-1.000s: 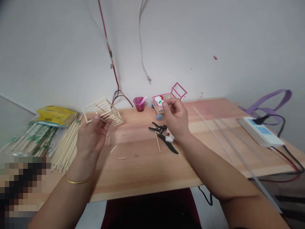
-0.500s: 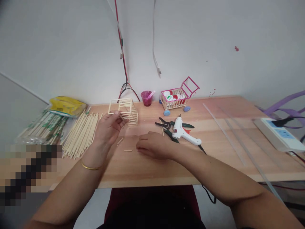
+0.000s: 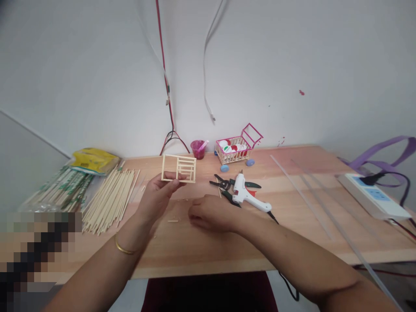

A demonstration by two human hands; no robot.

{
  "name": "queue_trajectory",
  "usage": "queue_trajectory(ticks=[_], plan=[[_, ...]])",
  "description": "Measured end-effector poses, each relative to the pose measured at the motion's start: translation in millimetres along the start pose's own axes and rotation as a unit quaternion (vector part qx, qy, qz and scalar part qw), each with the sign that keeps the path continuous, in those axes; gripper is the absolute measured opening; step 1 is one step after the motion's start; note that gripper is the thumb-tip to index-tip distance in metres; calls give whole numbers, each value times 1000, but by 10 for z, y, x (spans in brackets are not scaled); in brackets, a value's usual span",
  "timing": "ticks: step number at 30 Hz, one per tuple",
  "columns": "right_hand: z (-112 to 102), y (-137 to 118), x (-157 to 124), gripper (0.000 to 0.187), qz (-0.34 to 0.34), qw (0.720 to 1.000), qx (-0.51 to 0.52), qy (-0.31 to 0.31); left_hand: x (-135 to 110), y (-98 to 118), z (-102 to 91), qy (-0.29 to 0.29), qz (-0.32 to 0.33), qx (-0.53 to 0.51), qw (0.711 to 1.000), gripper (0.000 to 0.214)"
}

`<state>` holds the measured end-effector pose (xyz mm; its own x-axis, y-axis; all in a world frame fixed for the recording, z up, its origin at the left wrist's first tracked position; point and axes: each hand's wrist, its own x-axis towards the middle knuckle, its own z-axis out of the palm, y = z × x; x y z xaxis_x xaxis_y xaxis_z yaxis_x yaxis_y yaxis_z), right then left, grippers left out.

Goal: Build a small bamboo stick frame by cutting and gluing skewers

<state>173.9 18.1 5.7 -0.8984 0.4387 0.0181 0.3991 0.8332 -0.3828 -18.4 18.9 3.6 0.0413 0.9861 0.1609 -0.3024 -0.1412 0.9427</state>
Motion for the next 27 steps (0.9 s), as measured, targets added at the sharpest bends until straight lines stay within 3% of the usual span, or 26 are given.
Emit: queue_trajectory(ticks=[6, 10, 12, 15, 18, 20, 23, 27], plan=[[-121, -3, -21, 18, 70, 997, -25, -5, -7, -4, 7, -13, 1, 6, 1000, 14], [-235, 25, -63, 15, 136, 990, -47, -5, -4, 29, 49, 8, -17, -30, 999, 17], [-345, 77, -126, 15, 207, 976, -66, 28, 11, 42, 60, 37, -29, -61, 997, 19], [-547, 200, -271, 22, 330, 931, -99, 122, 45, 44, 54, 73, -46, -91, 992, 22], [-679, 310, -398, 28, 389, 894, -116, 191, 77, 34, 37, 90, -59, -102, 989, 24], [-682, 328, -418, 33, 405, 892, -114, 163, 89, 28, 31, 97, -62, -102, 988, 25], [-576, 245, -328, 38, 379, 915, -131, 45, 95, 21, 28, 96, -64, -91, 989, 27], [-393, 41, -128, 28, 333, 916, -217, -54, 94, 16, 18, 84, -68, -73, 992, 28]])
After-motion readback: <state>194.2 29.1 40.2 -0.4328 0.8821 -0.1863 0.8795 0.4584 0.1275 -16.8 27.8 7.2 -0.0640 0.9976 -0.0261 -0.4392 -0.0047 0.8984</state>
